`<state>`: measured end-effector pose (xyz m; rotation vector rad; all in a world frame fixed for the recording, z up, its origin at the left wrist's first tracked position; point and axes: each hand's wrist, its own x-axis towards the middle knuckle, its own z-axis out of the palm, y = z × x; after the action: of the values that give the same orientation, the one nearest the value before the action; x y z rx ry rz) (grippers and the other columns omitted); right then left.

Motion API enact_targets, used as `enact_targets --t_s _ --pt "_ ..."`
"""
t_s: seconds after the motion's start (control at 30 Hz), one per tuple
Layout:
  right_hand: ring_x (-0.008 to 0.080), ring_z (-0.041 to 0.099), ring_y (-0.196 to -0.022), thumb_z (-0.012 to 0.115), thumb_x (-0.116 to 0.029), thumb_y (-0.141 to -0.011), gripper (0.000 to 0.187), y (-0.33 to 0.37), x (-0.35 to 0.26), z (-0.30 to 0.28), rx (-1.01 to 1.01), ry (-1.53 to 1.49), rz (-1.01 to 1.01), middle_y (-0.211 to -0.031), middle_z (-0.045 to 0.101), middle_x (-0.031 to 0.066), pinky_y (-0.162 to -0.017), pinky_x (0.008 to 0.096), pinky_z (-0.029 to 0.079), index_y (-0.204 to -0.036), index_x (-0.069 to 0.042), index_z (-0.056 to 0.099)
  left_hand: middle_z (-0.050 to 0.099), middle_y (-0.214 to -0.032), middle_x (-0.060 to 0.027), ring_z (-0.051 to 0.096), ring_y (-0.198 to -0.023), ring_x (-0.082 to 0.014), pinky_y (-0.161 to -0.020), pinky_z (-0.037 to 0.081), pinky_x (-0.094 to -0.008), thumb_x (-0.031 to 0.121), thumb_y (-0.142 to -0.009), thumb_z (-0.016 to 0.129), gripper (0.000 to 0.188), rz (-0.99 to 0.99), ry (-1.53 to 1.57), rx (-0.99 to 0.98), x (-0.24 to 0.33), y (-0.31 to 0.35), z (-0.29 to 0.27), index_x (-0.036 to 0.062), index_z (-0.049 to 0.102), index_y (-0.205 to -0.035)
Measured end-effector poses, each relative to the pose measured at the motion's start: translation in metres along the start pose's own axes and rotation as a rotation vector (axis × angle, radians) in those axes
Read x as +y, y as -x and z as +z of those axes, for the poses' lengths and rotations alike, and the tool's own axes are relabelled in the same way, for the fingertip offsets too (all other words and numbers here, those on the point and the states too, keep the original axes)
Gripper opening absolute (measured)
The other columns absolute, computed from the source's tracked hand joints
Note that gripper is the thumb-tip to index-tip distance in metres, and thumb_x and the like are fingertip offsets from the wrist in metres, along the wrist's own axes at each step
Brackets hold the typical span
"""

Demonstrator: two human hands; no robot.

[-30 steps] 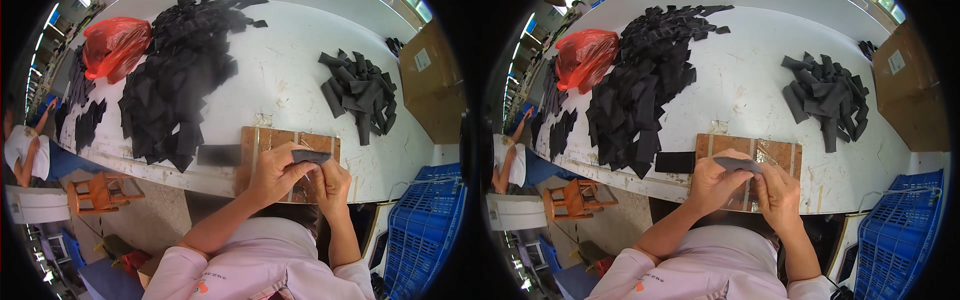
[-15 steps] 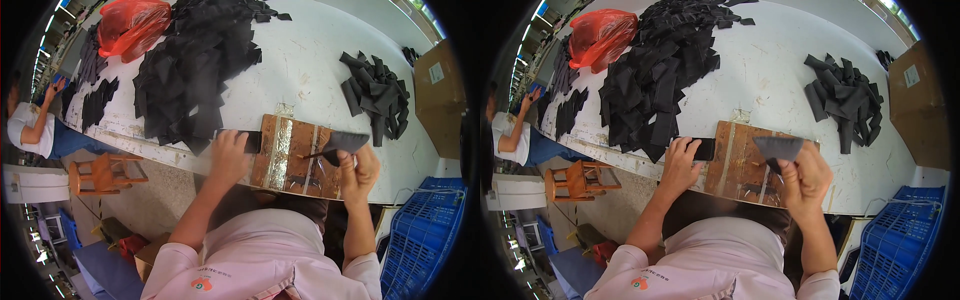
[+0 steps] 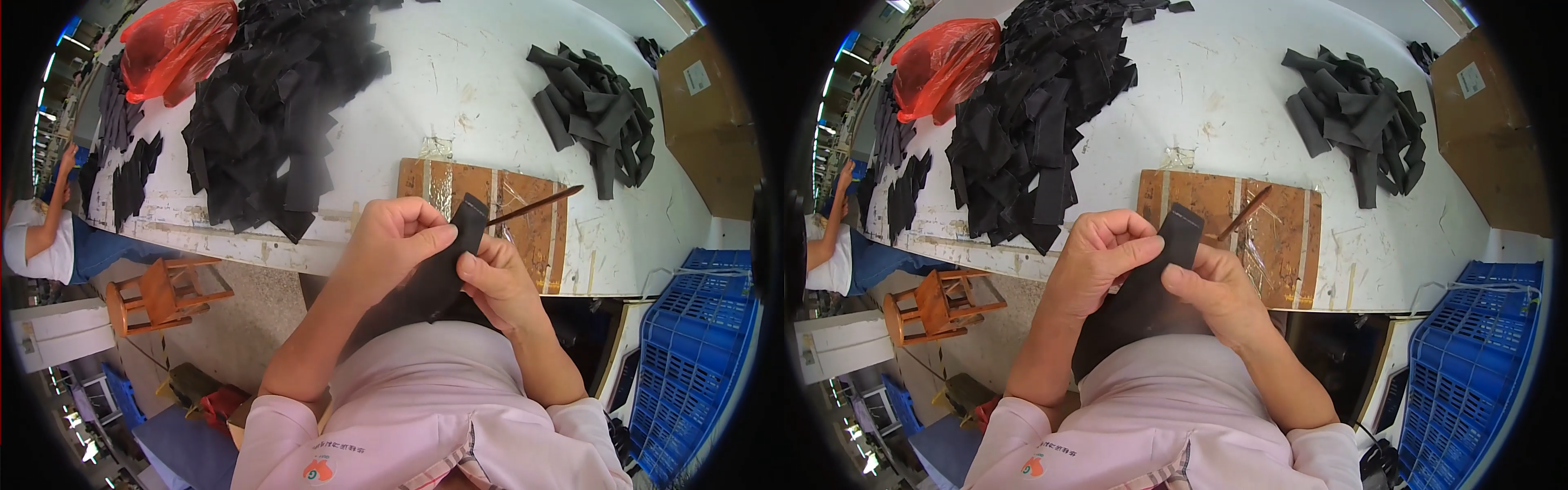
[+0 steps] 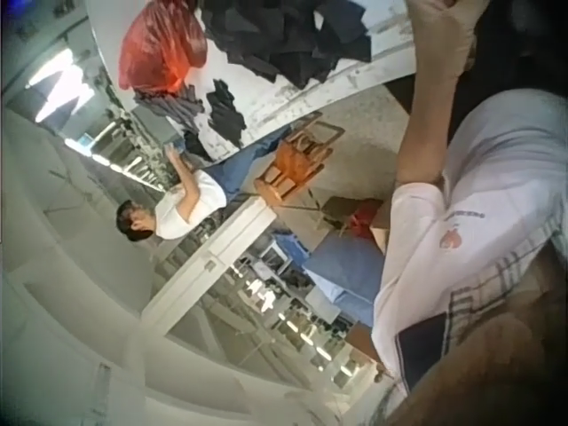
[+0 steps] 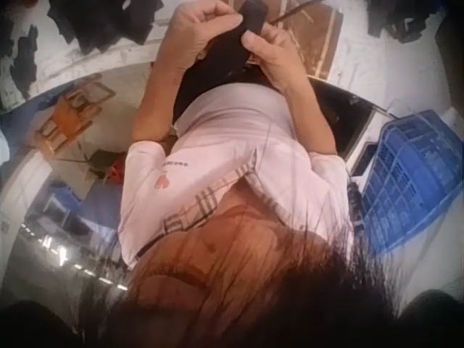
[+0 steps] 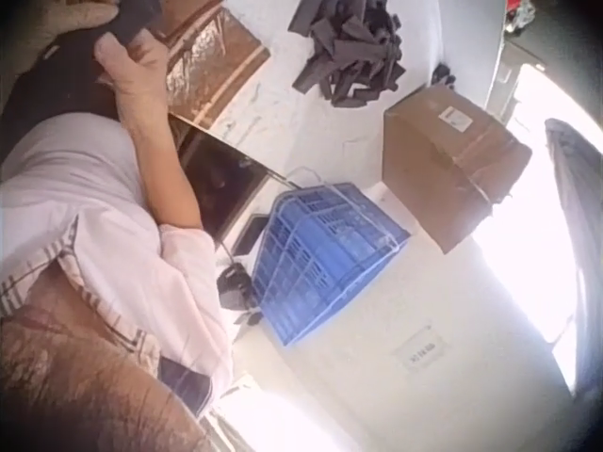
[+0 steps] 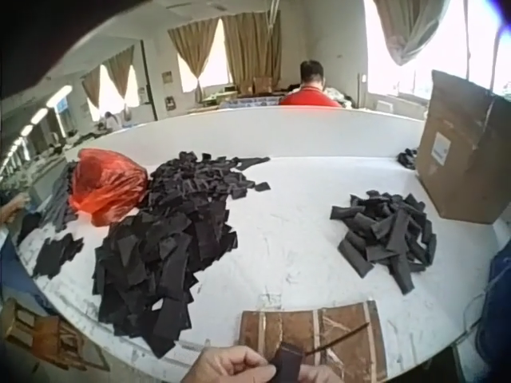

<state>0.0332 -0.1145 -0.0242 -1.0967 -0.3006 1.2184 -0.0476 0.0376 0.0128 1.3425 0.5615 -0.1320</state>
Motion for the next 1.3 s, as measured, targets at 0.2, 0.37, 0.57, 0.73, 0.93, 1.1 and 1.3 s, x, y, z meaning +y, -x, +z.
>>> enact_targets --t_s 0.2,0.37,0.57,0.73,0.93,1.1,1.3 --pt "0.0158 0.061 -0.073 0.059 -0.021 -0.082 0.020 -0.012 0.003 -0.008 0.126 -0.529 0.054 -0.083 0.062 0.0079 -0.069 0.0296 0.051 -0.088 -0.002 0.058 0.056 -0.091 -0.0101 0.056 -0.076 -0.0140 -0.063 0.047 -0.0252 0.014 -0.080 0.052 0.030 0.335 0.597 0.071 -0.053 0.016 0.013 -0.0033 0.047 -0.104" --pt "0.0156 0.061 -0.072 0.058 -0.022 -0.083 0.020 -0.012 0.002 -0.011 0.096 -0.523 0.064 -0.081 0.062 0.0069 -0.068 0.0297 0.051 -0.088 -0.003 0.056 0.058 -0.088 -0.0105 0.056 -0.073 -0.0136 -0.063 0.048 -0.0268 0.005 -0.073 0.058 0.028 0.342 0.450 0.157 -0.058 0.028 0.028 -0.0041 0.050 -0.099" --pt "0.0165 0.060 -0.066 0.058 -0.023 -0.082 0.022 -0.013 0.007 -0.011 0.189 0.182 0.077 -0.073 0.060 0.0110 -0.058 0.0317 0.048 -0.079 -0.001 0.056 0.059 -0.071 -0.0059 0.054 -0.057 -0.0093 -0.054 0.046 -0.0209 -0.004 -0.076 0.057 0.011 0.289 0.382 0.356 -0.059 0.023 0.032 -0.0030 0.056 -0.087" --pt "0.0187 0.054 -0.057 0.064 -0.025 -0.076 0.027 0.000 0.011 -0.006 0.503 1.126 -0.495 -0.062 0.052 0.0091 -0.050 0.0310 0.043 -0.075 0.000 0.055 0.059 -0.069 -0.0047 0.053 -0.056 -0.0072 -0.049 0.045 -0.0193 -0.001 -0.077 0.059 0.008 0.297 0.226 0.388 -0.059 0.018 0.032 -0.0024 0.057 -0.084" --pt "0.0157 0.056 -0.063 0.070 -0.008 -0.067 0.022 0.005 0.002 0.009 0.252 0.842 -0.635 -0.074 0.056 0.0066 -0.053 0.0246 0.045 -0.085 0.000 0.059 0.058 -0.066 -0.0043 0.052 -0.052 -0.0070 -0.047 0.044 -0.0189 0.000 -0.078 0.059 0.004 0.332 0.246 0.345 -0.059 0.016 0.033 -0.0018 0.056 -0.079" --pt "0.0254 0.055 -0.060 0.064 0.001 -0.064 0.015 -0.005 0.013 0.014 0.342 1.039 -0.752 -0.072 0.053 0.0098 -0.051 0.0312 0.045 -0.078 -0.001 0.058 0.057 -0.066 -0.0042 0.049 -0.048 -0.0055 -0.041 0.039 -0.0180 -0.004 -0.077 0.057 0.005 0.866 -0.565 0.759 -0.076 0.006 0.043 -0.0009 0.054 -0.079" --pt "0.0228 0.055 -0.059 0.059 -0.001 -0.068 0.006 -0.017 0.026 0.002 0.502 1.069 -0.800 -0.068 0.053 0.0072 -0.050 0.0314 0.045 -0.074 -0.001 0.058 0.053 -0.068 -0.0021 0.046 -0.052 -0.0044 -0.040 0.033 -0.0178 -0.004 -0.072 0.057 0.014 0.199 0.666 0.256 -0.064 0.004 0.021 0.0005 0.053 -0.084"
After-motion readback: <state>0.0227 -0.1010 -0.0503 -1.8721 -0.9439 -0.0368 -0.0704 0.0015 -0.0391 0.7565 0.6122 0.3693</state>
